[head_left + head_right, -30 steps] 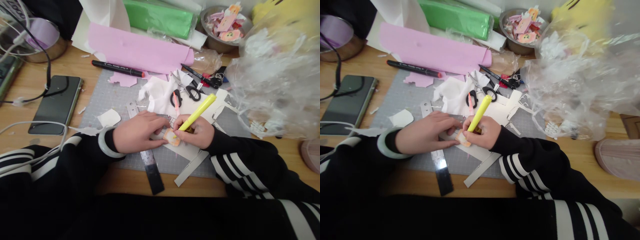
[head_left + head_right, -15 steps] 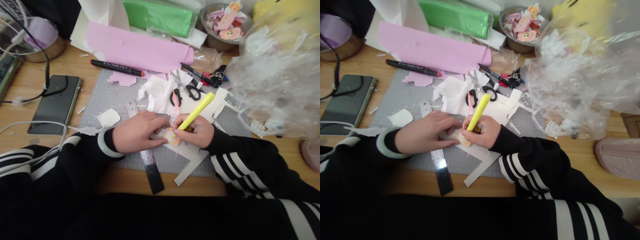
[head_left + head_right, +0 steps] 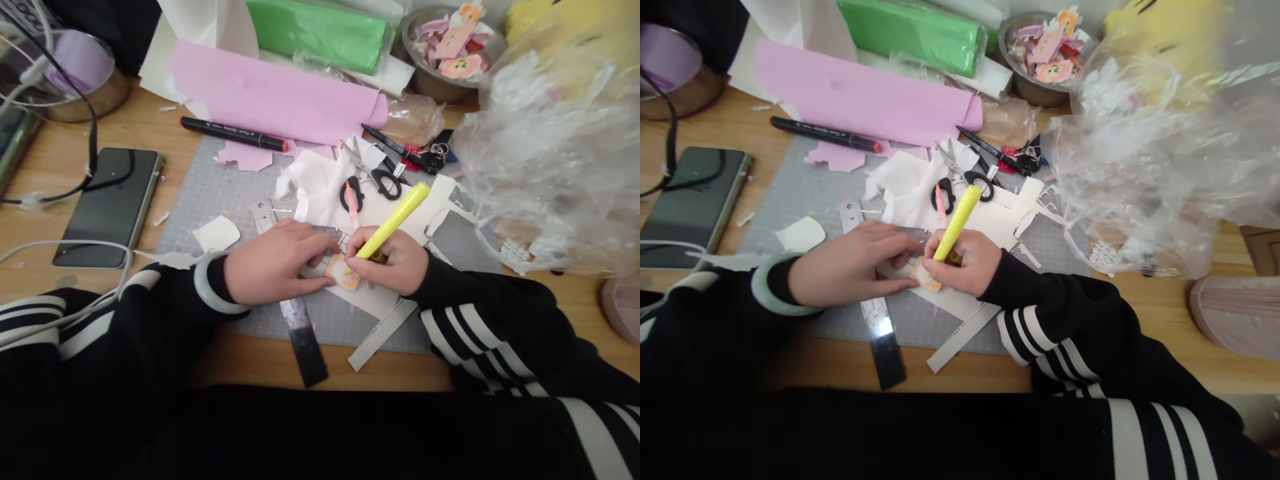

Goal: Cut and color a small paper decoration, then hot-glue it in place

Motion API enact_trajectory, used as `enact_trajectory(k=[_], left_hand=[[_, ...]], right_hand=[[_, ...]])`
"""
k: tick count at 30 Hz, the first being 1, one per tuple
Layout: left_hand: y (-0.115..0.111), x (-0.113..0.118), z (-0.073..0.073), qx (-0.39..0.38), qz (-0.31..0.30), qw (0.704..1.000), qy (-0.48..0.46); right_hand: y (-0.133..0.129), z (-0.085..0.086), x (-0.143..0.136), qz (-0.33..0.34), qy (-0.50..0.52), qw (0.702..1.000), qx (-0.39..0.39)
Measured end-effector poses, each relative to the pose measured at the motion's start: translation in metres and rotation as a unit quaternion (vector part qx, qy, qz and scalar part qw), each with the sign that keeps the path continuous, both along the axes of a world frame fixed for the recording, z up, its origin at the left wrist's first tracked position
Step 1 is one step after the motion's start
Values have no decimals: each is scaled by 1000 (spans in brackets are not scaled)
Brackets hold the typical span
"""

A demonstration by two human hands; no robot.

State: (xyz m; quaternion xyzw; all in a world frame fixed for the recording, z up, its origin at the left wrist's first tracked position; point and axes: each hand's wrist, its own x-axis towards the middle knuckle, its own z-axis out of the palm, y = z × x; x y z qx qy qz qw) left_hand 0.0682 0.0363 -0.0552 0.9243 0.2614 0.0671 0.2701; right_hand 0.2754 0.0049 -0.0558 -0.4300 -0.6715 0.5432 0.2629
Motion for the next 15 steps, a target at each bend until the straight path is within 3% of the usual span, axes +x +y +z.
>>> enact_trajectory(k=[15], left_hand=[[1, 0, 0, 10, -2, 1000, 2]], right_hand=[[3, -8, 4, 25, 35, 999, -23]])
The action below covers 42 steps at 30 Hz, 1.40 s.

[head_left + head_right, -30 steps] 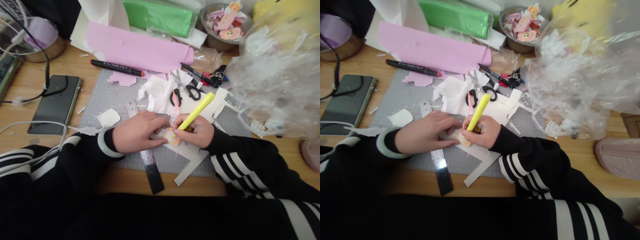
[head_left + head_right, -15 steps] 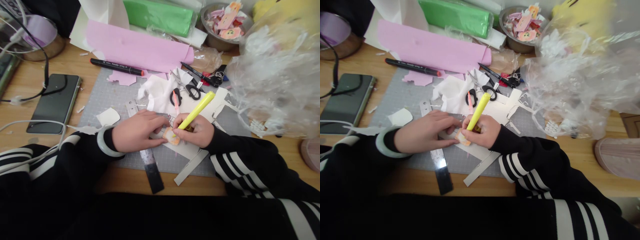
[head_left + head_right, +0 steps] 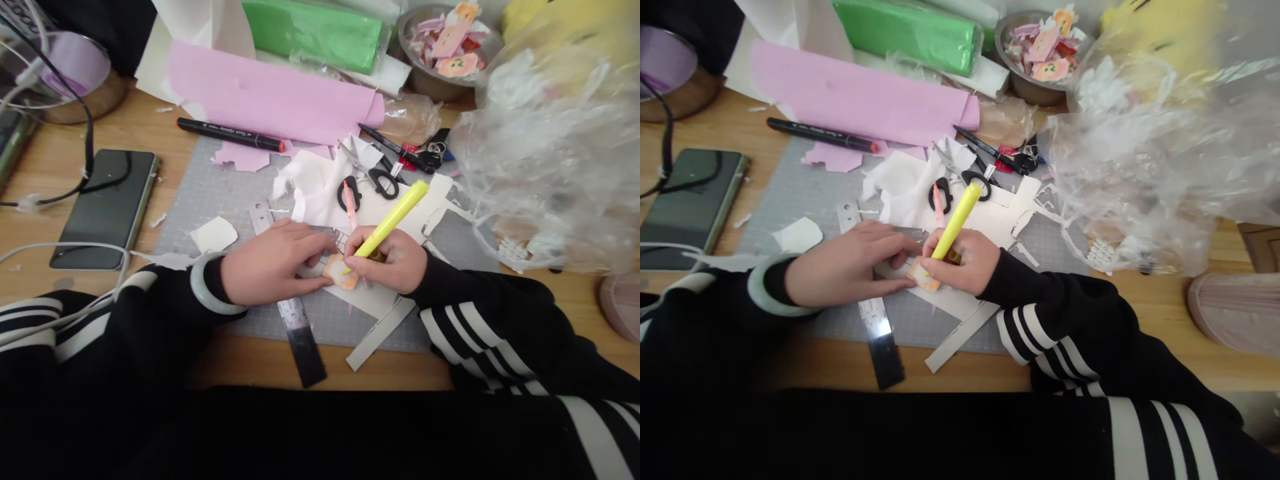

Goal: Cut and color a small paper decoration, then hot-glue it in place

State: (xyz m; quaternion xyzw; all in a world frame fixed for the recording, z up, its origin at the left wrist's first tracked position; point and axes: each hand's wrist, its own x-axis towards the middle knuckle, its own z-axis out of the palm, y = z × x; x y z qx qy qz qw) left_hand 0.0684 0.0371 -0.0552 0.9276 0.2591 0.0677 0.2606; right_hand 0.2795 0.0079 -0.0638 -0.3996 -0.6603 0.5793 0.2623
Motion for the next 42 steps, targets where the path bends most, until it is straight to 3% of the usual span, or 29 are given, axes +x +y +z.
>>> enact_trajectory(k=[21, 32, 42], left_hand=[[0, 0, 1, -12, 3, 1000, 12], [-1, 2, 3, -19, 7, 1000, 6], [-1, 1, 4, -12, -4, 1000, -1]], right_hand=[[-4, 10, -4, -30, -25, 999, 5], [-3, 5, -2, -22, -5, 1000, -1], [-6, 6, -3, -19, -8, 997, 79]])
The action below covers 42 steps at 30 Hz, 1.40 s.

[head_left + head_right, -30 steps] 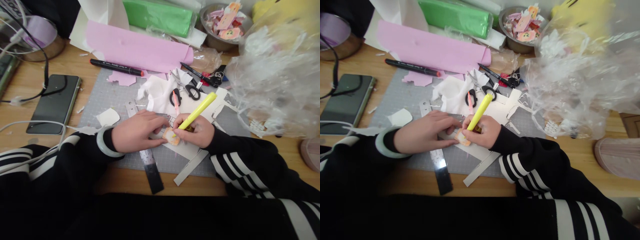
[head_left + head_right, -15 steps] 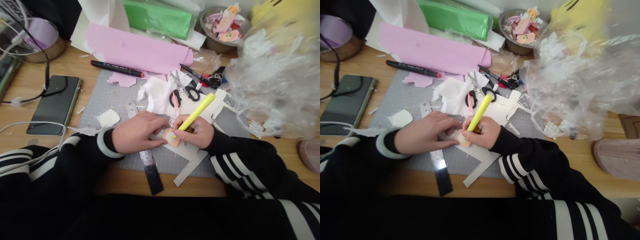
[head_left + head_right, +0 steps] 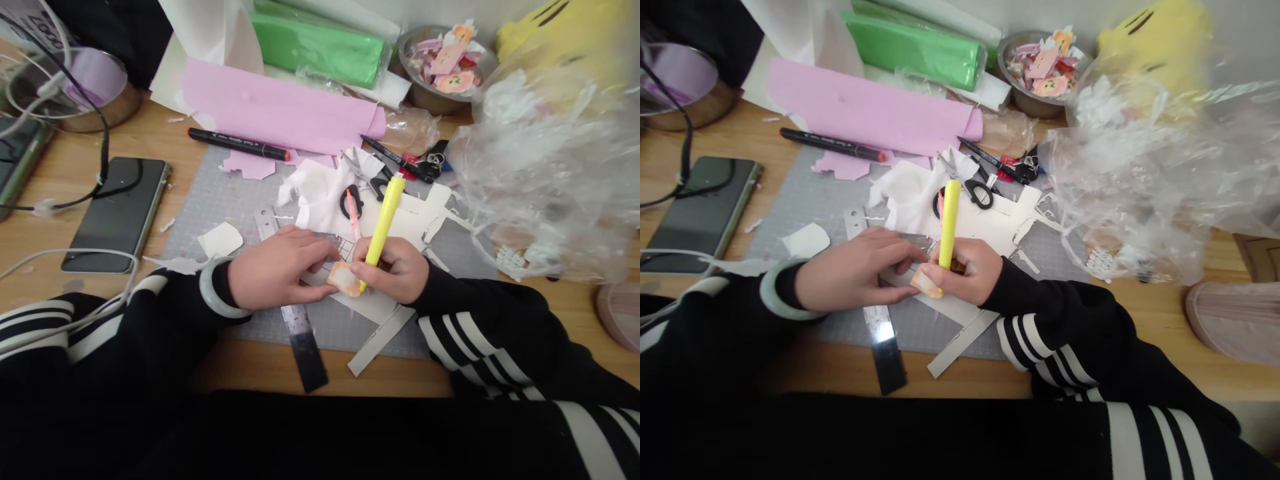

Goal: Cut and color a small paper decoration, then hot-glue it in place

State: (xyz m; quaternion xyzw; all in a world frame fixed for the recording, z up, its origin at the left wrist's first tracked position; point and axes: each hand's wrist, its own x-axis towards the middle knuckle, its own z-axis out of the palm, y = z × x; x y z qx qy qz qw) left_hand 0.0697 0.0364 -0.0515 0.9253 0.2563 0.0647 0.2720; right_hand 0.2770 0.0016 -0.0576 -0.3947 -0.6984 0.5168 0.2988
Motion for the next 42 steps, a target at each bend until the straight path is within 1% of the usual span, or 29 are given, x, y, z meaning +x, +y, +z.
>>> enact_trajectory(k=[4, 9, 14, 16, 19, 21, 23, 27, 30, 32, 33, 35, 37, 38, 40, 42], left_hand=[[1, 0, 0, -3, -5, 1000, -6], [2, -2, -1, -21, -4, 999, -39], [-2, -1, 1, -25, 24, 993, -117], [-4, 1, 1, -46, 6, 987, -152], [-6, 2, 2, -83, -45, 980, -175], [-7, 3, 3, -88, -57, 977, -187], [-7, 3, 3, -91, -55, 974, -198], [-5, 4, 1, -110, -70, 976, -176], [-5, 4, 0, -110, -83, 979, -153], [-6, 3, 2, -97, -68, 980, -160], [-7, 2, 3, -88, -51, 980, -168], [-7, 0, 5, -63, -9, 981, -181], [-6, -3, 7, -39, 27, 983, -179], [-5, -4, 6, -28, 40, 983, -176], [-4, -5, 5, -7, 53, 982, -184], [-4, -4, 2, 5, 47, 978, -204]], right_hand=[[-5, 5, -1, 7, 4, 1000, 25], [-8, 6, -5, 51, -42, 997, 46], [-11, -2, -9, 103, -99, 979, 144], [-12, -4, -10, 125, -126, 971, 163], [-12, -3, -9, 128, -156, 964, 173], [-11, -2, -8, 130, -150, 966, 165], [-9, -1, -7, 136, -131, 970, 151], [-7, 0, -7, 143, -110, 972, 151], [-9, 0, -8, 141, -108, 971, 159], [-10, 1, -9, 122, -102, 979, 130], [-10, 1, -8, 107, -90, 986, 96], [-9, 2, -7, 71, -37, 997, 6], [-8, 1, -5, 40, 32, 996, -71], [-7, 0, -4, 28, 62, 993, -95], [-6, -2, -3, 25, 96, 988, -116], [-6, -3, -3, 30, 97, 988, -121]])
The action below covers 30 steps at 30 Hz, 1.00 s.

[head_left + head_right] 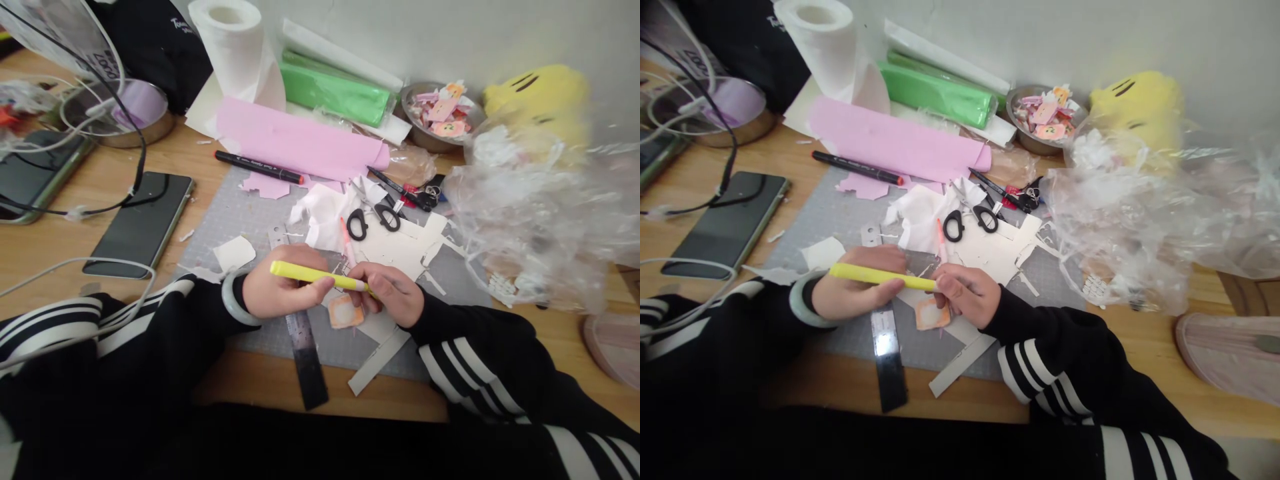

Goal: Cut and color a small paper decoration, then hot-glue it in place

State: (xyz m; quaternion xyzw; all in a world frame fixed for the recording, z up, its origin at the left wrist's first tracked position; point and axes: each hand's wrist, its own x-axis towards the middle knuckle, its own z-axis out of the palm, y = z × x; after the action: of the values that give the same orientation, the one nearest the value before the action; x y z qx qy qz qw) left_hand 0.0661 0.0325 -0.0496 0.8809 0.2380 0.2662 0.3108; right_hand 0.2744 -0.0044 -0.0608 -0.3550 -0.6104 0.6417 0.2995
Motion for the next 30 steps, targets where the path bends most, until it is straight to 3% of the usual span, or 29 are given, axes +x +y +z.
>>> enact_trajectory(k=[5, 13, 19, 27, 30], left_hand=[[-1, 4, -2, 8, -32, 999, -26], [0, 3, 1, -35, -56, 996, -66], [-2, 5, 0, -14, -55, 998, -36], [-5, 8, -2, 5, -87, 996, 28], [-5, 7, -1, -5, -109, 993, 45]], right_hand=[[-2, 4, -2, -22, -39, 999, -5], [0, 11, -4, -1, -58, 998, 5], [0, 8, -2, 11, -82, 997, -5], [-2, 9, -2, 7, -121, 985, 124], [-2, 11, 1, 20, -90, 993, 77]])
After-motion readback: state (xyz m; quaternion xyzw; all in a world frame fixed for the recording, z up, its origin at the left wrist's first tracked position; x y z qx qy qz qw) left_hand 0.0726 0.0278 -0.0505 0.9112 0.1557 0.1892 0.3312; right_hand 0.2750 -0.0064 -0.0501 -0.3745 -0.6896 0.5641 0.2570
